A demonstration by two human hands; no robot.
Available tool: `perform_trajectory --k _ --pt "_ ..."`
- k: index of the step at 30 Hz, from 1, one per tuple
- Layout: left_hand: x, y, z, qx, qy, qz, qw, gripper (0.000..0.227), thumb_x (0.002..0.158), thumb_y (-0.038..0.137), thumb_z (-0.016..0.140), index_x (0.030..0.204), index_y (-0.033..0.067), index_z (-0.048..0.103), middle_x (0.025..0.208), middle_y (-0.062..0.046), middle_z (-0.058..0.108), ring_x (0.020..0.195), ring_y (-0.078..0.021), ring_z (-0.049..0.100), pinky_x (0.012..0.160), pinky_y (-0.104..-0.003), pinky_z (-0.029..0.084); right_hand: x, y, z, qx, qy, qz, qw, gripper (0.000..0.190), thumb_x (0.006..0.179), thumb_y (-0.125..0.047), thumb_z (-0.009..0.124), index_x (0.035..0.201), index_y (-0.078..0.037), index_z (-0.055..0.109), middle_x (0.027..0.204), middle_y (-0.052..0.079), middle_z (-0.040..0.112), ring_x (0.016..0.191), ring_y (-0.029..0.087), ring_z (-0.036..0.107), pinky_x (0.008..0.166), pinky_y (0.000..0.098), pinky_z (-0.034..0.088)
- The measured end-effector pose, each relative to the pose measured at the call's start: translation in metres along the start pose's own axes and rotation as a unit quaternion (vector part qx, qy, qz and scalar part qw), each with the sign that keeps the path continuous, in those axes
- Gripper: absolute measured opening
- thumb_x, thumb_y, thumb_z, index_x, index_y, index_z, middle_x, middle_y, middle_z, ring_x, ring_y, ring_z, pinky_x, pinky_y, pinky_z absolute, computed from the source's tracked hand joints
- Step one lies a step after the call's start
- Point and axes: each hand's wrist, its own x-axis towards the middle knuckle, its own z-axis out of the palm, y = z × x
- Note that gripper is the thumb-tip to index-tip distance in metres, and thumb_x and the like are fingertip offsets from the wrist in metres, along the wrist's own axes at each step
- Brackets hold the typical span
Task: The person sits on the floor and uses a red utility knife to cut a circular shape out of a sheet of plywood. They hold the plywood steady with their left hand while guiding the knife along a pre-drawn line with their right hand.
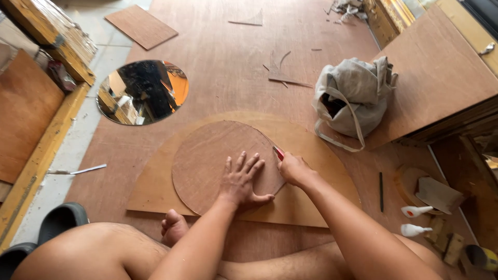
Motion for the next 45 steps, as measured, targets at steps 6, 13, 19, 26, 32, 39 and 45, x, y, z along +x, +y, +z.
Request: perform_trajectory --k 6,13,19,26,32,39,45 --pt "-0.004 0.006 -0.017 0.003 -0.043 -0.021 0.999 0.119 0.069 0.095 0.066 0.171 0.0398 0.039 0.182 0.013 0.034 0.170 -0.0312 0.026 0.132 -0.077 0.022 -0.011 0.001 -0.002 0.107 -0.033 0.061 0.992 0.062 0.103 -0.039 0.045 0.152 -0.004 0.062 0.154 0.026 0.070 0.143 0.036 0.069 0.120 0.0512 0.055" --pt "-0.005 0.006 -0.020 0.005 -0.054 -0.022 0.998 0.117 0.068 0.095 0.065 0.170 0.0425 0.038 0.182 0.016 0.033 0.171 -0.0277 0.023 0.133 -0.077 0.020 -0.039 -0.003 -0.008 0.098 -0.020 0.051 0.994 0.055 0.099 -0.033 0.053 0.143 -0.004 0.068 0.143 0.030 0.074 0.135 0.044 0.073 0.110 0.0557 0.063" --pt "0.000 0.006 -0.022 0.002 -0.056 -0.016 0.998 0.117 0.069 0.095 0.064 0.170 0.0435 0.038 0.182 0.017 0.032 0.171 -0.0271 0.022 0.133 -0.077 0.018 -0.074 -0.015 -0.031 0.166 -0.052 0.113 0.978 0.069 0.099 -0.035 0.051 0.159 -0.002 0.059 0.160 0.025 0.066 0.147 0.037 0.065 0.118 0.0540 0.057" --pt "-0.004 0.008 0.000 0.037 -0.046 -0.002 0.998 0.117 0.072 0.097 0.060 0.172 0.0417 0.036 0.184 0.014 0.030 0.172 -0.0295 0.022 0.132 -0.080 0.018 -0.020 0.030 0.027 0.147 -0.018 0.017 0.989 0.054 0.102 -0.028 0.049 0.145 0.001 0.064 0.141 0.037 0.073 0.135 0.049 0.071 0.104 0.0634 0.061" --pt "-0.004 0.010 -0.006 0.028 -0.060 0.001 0.998 0.114 0.077 0.096 0.060 0.174 0.0425 0.034 0.186 0.012 0.028 0.172 -0.0349 0.021 0.132 -0.079 0.017 0.034 0.052 0.052 0.271 -0.030 -0.003 0.962 0.042 0.104 -0.030 0.050 0.135 -0.003 0.059 0.110 0.018 0.059 0.091 0.033 0.059 0.078 0.0451 0.045" --pt "0.003 0.008 -0.027 0.032 -0.143 0.015 0.989 0.121 0.074 0.097 0.056 0.177 0.0424 0.025 0.189 0.010 0.017 0.174 -0.0378 0.010 0.134 -0.080 0.010 0.019 0.069 0.038 0.384 -0.010 0.031 0.923 0.056 0.108 -0.038 0.060 0.153 -0.005 0.056 0.089 0.016 0.070 0.059 0.023 0.068 0.041 0.0358 0.057" --pt "0.041 -0.028 -0.028 -0.062 -0.159 0.094 0.981 0.087 0.061 0.091 0.078 0.132 0.0408 0.067 0.155 0.012 0.056 0.161 -0.0347 0.036 0.128 -0.084 0.028 0.012 0.085 0.058 0.453 0.069 0.065 0.887 0.045 0.106 -0.025 0.066 0.140 0.004 0.065 0.110 0.025 0.081 0.074 0.030 0.082 0.055 0.0428 0.072"
